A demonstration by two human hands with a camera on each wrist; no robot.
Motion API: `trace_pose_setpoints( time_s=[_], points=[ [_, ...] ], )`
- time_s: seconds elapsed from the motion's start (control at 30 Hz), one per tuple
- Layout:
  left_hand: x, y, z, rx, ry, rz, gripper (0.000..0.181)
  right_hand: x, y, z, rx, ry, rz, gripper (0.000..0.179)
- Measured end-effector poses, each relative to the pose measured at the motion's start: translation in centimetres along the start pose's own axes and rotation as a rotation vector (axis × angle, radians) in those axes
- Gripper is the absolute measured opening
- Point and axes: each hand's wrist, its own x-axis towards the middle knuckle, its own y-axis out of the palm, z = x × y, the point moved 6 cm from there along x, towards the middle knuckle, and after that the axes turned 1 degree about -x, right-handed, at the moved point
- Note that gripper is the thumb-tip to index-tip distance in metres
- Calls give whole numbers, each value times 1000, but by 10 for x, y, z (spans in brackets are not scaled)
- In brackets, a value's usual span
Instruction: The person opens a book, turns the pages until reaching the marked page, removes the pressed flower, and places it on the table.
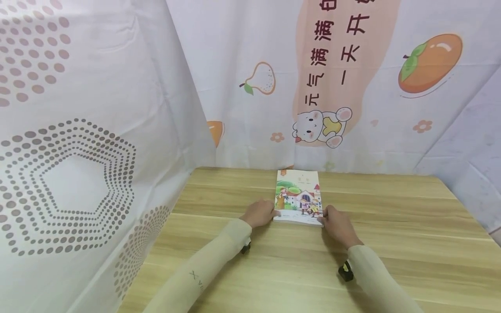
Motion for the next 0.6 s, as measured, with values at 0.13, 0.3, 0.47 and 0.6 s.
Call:
trace_pose_setpoints(
  time_s=[0.13,0.3,0.47,0.6],
  points=[
    [-5,1,3,-1,2,-9,31,-1,2,2,22,-25,-2,15],
    [-15,0,11,-11,33,-9,30,-3,7,11,49,-68,-14,14],
    [-32,-4,19,41,77,-4,30,-10,18,22,99,-68,16,12],
    [-49,-6,23,62,89,9,29,-20,25,30,119,-44,40,12]
  ],
)
